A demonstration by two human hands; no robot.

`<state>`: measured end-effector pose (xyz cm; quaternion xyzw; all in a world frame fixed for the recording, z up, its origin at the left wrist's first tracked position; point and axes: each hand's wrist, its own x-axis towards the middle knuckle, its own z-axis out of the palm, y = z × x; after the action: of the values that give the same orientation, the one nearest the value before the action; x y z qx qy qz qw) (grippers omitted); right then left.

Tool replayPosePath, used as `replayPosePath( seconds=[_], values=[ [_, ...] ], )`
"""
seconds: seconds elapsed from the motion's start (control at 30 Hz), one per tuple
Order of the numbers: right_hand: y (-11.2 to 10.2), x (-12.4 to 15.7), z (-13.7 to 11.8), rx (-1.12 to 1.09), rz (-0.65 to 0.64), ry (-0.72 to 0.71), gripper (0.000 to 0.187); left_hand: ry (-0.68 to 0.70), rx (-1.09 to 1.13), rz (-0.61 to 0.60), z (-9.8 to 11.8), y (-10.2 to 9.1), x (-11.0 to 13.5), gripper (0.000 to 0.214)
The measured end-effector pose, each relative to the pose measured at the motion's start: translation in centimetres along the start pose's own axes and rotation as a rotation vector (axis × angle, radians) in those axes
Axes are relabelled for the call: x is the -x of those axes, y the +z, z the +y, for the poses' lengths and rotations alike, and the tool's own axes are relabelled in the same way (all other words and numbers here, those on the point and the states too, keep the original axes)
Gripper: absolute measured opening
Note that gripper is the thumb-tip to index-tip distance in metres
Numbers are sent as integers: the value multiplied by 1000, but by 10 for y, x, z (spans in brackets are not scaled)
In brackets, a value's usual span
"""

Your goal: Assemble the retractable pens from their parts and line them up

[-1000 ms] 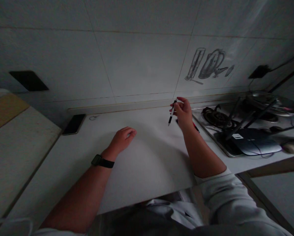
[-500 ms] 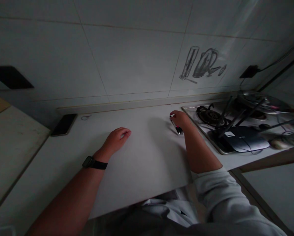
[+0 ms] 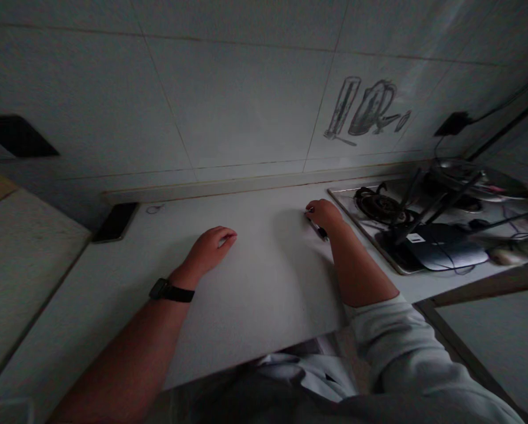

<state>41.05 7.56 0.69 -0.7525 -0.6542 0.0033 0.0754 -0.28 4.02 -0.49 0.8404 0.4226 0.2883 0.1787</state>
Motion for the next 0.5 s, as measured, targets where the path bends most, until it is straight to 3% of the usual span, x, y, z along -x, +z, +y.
replayPosePath(
  seconds=[0.17, 0.5],
  values=[
    [-4, -2, 1, 31, -106, -35, 35, 4, -9, -15, -2, 1, 0, 26],
    [-8, 6, -5, -1, -63, 15, 35, 19, -11, -23, -4, 1, 0, 23]
  ],
)
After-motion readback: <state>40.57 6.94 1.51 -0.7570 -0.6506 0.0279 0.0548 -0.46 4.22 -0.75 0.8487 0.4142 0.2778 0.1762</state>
